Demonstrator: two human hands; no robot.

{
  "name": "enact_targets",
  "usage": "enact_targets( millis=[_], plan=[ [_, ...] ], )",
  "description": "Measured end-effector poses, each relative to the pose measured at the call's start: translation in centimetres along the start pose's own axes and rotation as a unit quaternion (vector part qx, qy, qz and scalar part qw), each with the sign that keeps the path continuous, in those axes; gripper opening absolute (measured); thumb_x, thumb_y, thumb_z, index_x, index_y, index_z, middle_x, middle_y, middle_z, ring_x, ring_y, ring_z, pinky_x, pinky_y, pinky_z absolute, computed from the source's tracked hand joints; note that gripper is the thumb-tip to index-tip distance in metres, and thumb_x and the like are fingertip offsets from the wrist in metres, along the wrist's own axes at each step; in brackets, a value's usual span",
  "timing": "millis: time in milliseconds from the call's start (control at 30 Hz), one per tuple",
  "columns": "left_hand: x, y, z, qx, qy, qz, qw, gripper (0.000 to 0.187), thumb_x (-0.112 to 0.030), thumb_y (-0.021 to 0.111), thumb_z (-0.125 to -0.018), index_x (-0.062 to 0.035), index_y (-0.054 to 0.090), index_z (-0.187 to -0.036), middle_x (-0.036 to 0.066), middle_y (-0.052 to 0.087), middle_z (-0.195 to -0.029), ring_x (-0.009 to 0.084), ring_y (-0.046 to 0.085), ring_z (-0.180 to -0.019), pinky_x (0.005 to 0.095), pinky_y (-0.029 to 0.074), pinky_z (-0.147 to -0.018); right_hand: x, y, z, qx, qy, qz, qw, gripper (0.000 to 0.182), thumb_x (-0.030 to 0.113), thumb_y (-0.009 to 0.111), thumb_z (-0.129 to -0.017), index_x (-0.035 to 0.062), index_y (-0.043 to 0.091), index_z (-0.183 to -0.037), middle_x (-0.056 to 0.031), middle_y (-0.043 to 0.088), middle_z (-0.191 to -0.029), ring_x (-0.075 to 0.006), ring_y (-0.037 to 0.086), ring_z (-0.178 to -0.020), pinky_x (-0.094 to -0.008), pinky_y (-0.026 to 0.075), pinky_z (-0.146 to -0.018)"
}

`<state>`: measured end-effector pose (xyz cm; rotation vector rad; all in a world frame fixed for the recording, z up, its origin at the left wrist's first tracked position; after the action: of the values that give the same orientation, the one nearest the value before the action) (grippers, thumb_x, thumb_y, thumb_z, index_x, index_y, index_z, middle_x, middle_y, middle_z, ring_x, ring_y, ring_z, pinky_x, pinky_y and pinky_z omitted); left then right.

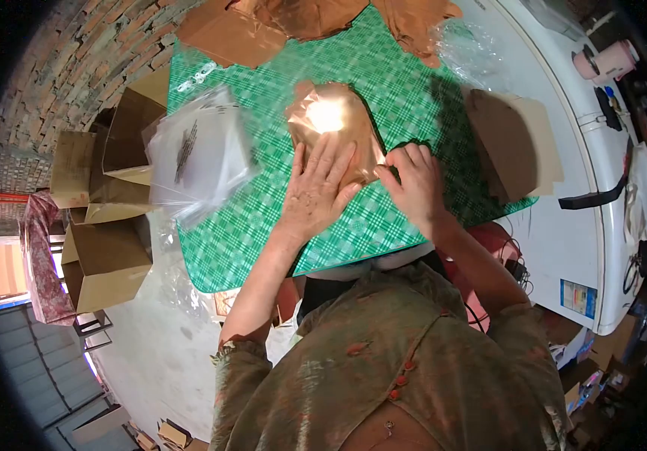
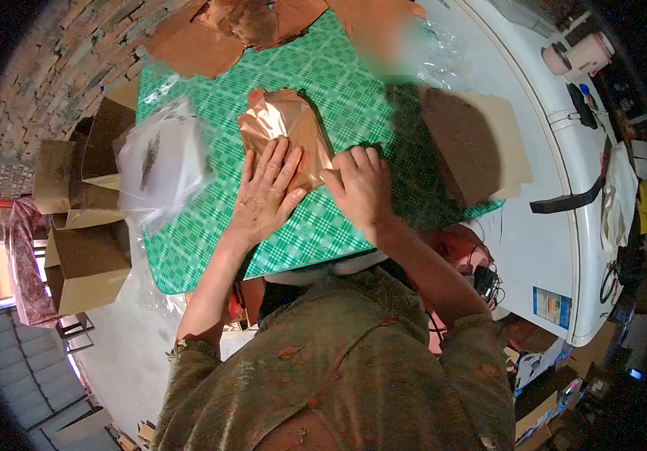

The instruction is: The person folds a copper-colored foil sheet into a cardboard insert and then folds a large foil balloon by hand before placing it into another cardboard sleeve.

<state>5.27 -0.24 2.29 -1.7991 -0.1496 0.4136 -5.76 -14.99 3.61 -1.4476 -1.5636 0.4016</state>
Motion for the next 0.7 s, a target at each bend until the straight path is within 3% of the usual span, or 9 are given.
enact_targets(
  millis=[233, 433, 567, 700],
  plan=[
    [0.0, 0.3, 0.1, 0.023, -0.004, -0.013, 1.000, 0.069, -0.050, 0.046, -0.106, -0.0157, 0.030, -0.164, 0.014, 0.024, -0.170, 0.0301, 0.019, -0.159, 0.0544, 0.010, -0.129, -0.2, 0.6, 0.6, 0.017, 0.046, 0.034, 0.998, 0.016, 0.025, 0.069, -0.094, 0.0109, 0.063, -0.093, -0.0060, 0.056, -0.096, -0.0296, 0.054, -0.096, -0.0434, 0.041, -0.084],
    [-0.4, -3.2, -1.0, -0.021, 0.005, 0.016, 1.000, 0.077, -0.055, 0.051, -0.102, -0.0150, 0.029, -0.164, 0.016, 0.022, -0.171, 0.0334, 0.016, -0.160, 0.0555, 0.007, -0.129, -0.6, 0.8, 0.7, 0.027, 0.043, 0.051, 0.997, 0.014, 0.024, 0.066, -0.095, 0.0112, 0.063, -0.093, -0.0062, 0.054, -0.097, -0.0295, 0.053, -0.097, -0.0440, 0.041, -0.084],
    [-0.3, -5.0, -2.5, -0.022, 0.018, -0.007, 1.000, 0.075, -0.055, 0.051, -0.103, -0.0125, 0.034, -0.162, 0.017, 0.026, -0.169, 0.0364, 0.020, -0.158, 0.0564, 0.011, -0.128, -0.6, 0.9, 0.5, 0.039, 0.033, 0.054, 0.997, 0.013, 0.023, 0.066, -0.096, 0.0110, 0.063, -0.094, -0.0066, 0.054, -0.096, -0.0298, 0.052, -0.096, -0.0442, 0.041, -0.085],
    [-0.7, -2.2, -3.3, -0.025, 0.060, 0.025, 0.998, 0.068, -0.050, 0.046, -0.106, -0.0115, 0.036, -0.161, 0.017, 0.027, -0.169, 0.0362, 0.023, -0.157, 0.0555, 0.016, -0.127, -0.8, 1.0, 0.5, 0.057, 0.027, 0.046, 0.997, 0.012, 0.022, 0.066, -0.095, 0.0102, 0.063, -0.094, -0.0071, 0.054, -0.097, -0.0302, 0.052, -0.097, -0.0446, 0.042, -0.085]
  ],
)
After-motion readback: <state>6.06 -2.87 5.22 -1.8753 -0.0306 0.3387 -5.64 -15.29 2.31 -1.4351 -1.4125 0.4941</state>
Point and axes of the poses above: each hand's wrist, its own z-axis away from the middle knuckle, its own y-axis out of the palm, x = y × z, the point moved 6 cm from there along -z, towards the middle knuckle
